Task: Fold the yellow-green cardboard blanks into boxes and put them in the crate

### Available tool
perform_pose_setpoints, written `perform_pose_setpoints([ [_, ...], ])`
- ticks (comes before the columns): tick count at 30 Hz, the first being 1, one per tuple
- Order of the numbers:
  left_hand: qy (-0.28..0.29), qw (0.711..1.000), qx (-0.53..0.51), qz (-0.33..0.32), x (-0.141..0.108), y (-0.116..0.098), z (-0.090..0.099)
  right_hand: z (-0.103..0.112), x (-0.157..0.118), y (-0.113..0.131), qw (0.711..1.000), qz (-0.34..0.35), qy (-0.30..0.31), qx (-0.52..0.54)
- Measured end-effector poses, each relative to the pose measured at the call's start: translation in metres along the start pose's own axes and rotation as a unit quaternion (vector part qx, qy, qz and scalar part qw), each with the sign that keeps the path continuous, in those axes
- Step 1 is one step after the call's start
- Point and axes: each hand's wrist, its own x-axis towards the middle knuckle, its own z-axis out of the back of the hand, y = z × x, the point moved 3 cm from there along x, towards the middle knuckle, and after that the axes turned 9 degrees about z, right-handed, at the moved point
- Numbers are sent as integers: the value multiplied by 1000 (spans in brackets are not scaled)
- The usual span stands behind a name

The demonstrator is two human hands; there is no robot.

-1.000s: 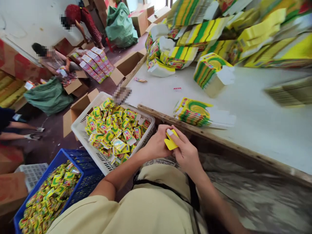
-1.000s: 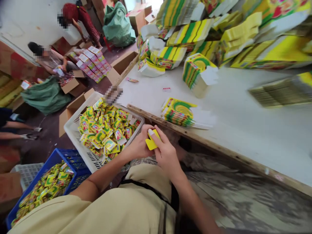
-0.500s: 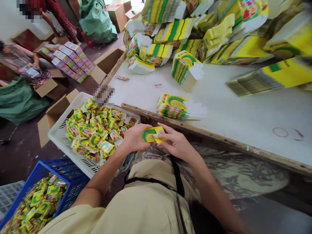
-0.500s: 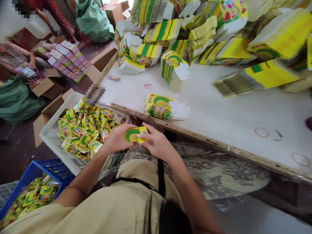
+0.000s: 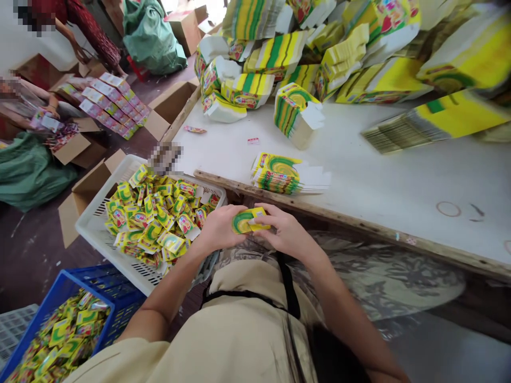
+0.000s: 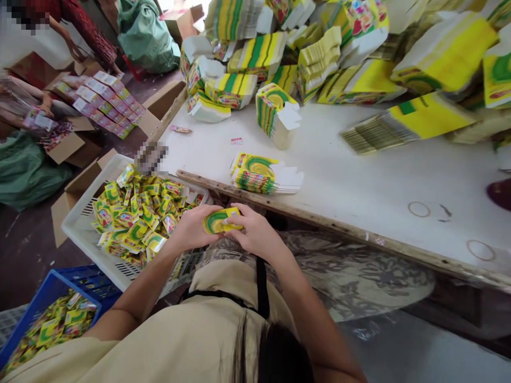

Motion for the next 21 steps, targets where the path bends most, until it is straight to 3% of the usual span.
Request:
perform_pose_setpoints([
  [5,-18,1000,-19,-17,1,-2,-1,-5,-4,2,997,-11,-54,62],
  [9,-15,999,-19,-30,3,-3,-8,-14,-5,-2,978,-70,-104,165],
  [12,-24,1000,-1,-10,2,4,-7,-23,0,-4,976,-95,-134,142],
  [16,-40,993,58,91,-11,52,24,-7,12,-7,983,-67,-164,47],
  [19,-163,946,204,194,-30,102,65,33,18,-18,962,-81,-236,-110],
  [21,-202,923,230,233,-40,125,79,56,22,-31,936,-116,-250,-218],
])
